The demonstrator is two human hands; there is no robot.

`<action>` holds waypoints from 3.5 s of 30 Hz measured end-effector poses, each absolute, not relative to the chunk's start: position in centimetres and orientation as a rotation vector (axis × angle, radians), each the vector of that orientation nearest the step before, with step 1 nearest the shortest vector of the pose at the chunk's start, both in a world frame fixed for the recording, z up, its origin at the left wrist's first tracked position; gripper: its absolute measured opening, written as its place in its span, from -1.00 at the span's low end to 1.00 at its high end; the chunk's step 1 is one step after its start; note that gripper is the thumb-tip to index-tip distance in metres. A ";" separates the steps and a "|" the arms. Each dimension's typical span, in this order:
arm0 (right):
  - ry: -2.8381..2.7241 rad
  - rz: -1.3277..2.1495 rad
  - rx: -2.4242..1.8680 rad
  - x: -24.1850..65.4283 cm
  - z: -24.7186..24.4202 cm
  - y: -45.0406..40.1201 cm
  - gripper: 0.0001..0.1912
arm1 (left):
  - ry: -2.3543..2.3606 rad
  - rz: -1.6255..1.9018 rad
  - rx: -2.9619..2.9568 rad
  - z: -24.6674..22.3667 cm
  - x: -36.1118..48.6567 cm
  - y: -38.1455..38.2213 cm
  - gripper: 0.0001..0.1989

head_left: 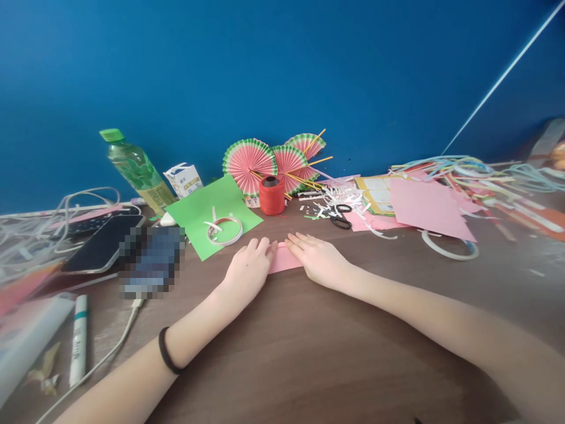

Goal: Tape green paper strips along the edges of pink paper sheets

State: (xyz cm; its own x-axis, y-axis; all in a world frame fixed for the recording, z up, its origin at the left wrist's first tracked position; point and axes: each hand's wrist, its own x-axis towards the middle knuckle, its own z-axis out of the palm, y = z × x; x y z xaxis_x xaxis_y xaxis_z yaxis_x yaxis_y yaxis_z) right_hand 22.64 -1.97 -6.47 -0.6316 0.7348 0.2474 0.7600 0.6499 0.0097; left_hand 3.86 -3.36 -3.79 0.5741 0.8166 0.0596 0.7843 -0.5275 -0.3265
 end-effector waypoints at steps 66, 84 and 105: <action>-2.046 0.926 -1.184 26.0 -5.4 3.4 -0.85 | -2.026 -0.480 -3.015 -2.2 0.1 0.9 -0.82; -2.054 0.880 -1.230 25.7 -5.3 3.5 -0.88 | -1.974 -0.461 -3.002 -2.1 0.4 0.7 -0.88; -2.035 0.850 -1.229 25.8 -5.8 4.1 -0.93 | -1.958 -0.485 -3.033 -3.0 0.4 1.1 -0.91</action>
